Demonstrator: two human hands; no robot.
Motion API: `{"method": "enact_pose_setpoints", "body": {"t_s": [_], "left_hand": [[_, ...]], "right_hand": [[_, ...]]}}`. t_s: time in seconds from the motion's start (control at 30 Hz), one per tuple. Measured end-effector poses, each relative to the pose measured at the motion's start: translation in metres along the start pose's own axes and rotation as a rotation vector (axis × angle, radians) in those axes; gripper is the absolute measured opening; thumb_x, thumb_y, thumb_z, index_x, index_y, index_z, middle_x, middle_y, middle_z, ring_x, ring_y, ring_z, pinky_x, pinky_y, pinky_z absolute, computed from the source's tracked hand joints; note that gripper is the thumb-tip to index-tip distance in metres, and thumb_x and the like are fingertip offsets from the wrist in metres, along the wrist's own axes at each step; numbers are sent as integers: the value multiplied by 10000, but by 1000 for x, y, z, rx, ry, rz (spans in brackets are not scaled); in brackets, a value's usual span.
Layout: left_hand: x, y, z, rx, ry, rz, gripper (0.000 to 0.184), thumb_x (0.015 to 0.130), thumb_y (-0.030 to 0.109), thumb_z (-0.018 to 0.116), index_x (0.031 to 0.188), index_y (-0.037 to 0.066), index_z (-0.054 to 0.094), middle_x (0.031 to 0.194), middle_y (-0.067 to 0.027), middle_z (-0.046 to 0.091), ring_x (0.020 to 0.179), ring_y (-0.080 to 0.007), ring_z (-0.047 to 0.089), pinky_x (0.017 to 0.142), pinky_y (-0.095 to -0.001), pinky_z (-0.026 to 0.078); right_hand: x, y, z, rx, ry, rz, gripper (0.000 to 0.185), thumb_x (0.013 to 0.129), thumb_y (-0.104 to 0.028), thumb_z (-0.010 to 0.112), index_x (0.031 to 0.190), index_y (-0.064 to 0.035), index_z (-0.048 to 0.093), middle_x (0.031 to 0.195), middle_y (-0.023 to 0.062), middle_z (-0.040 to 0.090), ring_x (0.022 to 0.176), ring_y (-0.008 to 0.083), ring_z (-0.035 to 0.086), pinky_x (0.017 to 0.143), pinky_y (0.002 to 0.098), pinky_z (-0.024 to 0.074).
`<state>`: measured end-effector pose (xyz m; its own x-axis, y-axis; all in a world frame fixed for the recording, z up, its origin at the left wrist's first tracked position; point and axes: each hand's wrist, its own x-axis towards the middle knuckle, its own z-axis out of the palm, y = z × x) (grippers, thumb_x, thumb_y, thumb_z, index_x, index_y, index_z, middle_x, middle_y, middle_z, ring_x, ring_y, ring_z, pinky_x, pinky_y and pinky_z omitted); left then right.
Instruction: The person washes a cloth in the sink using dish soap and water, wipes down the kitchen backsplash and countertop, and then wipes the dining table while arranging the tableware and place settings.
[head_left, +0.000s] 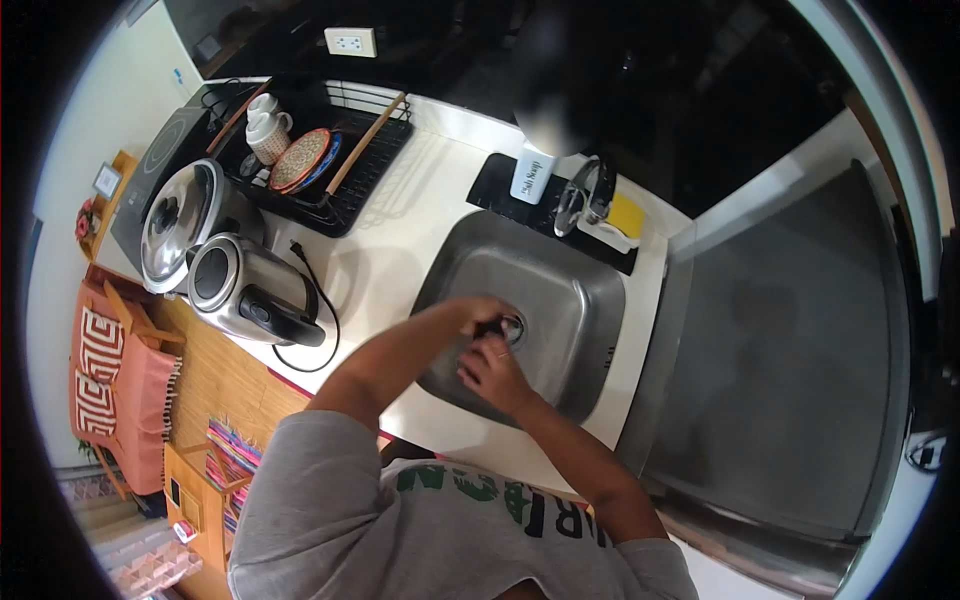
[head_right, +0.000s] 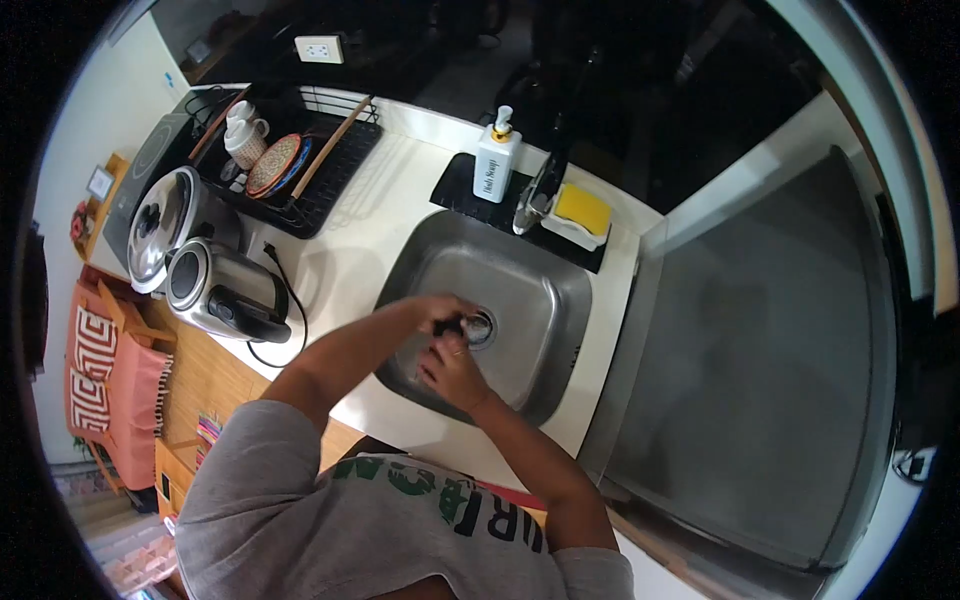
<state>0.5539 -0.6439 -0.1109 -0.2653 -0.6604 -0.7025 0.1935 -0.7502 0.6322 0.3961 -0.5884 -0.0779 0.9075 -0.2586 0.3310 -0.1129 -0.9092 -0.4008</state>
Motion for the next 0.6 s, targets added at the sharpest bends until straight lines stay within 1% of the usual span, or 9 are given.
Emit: {"method": "enact_pose_setpoints", "body": {"t_s": [0.03,0.1,0.2,0.23,0.37,0.43,0.47,0.53,0.6], "left_hand": [[-14,3,-17,-251,-71,92,386,813,127,629,1188,71,563,981,-55,621,805,-184,612,716,-359,527],[-52,17,-29,-338,-101,176,556,831,111,650,1344,105,435,1106,-62,585,922,-182,602,809,-351,517],[-122,40,1,-285,-79,290,643,844,148,669,1405,125,356,1122,-72,579,991,-187,594,864,-390,494],[-130,39,2,-237,-111,303,714,869,163,652,1457,134,248,1158,-88,562,1049,-196,578,919,-423,459],[-138,16,1,-274,-129,424,763,869,257,655,1472,143,201,1229,-105,515,1140,-204,516,957,-506,405],[-146,11,2,-430,46,379,824,849,463,620,1478,169,177,1239,-83,483,1226,-261,418,1005,-611,294],[-145,3,4,-430,43,375,824,849,463,620,1478,169,177,1239,-83,483,1226,-261,418,1005,-611,294],[-138,-9,0,-365,276,340,892,829,606,544,1491,207,98,1351,-115,378,1340,-321,238,1000,-705,172],[-142,-22,5,-355,250,301,868,834,641,495,1491,235,98,1443,-120,270,1384,-349,125,1001,-711,149]], "right_hand": [[9,-11,-32,7,86,35,346,811,-177,663,1124,-69,562,1058,169,548,1054,269,517,908,380,416],[12,-26,-66,96,542,434,233,785,-115,689,987,-37,603,973,150,547,1002,268,535,878,386,432],[-4,-1,-74,311,548,599,134,789,-106,689,857,-21,610,948,119,561,943,248,560,854,366,442],[-3,3,-82,310,552,602,134,789,-106,689,857,-21,610,948,119,561,943,248,560,854,366,442],[18,-7,-136,534,386,466,88,785,-51,669,790,-16,589,898,101,571,843,241,570,788,336,445],[31,-1,-143,854,353,422,110,780,-38,664,777,-5,560,835,80,558,798,194,553,756,310,436],[34,-2,-146,853,354,427,110,780,-38,664,777,-5,560,835,80,558,798,194,553,756,310,436],[49,-12,-163,464,160,353,106,824,-64,643,804,-22,549,838,27,549,837,141,536,787,271,423],[61,-30,-176,556,222,340,95,856,-67,618,812,-39,538,823,1,534,815,92,512,746,232,410]]}}
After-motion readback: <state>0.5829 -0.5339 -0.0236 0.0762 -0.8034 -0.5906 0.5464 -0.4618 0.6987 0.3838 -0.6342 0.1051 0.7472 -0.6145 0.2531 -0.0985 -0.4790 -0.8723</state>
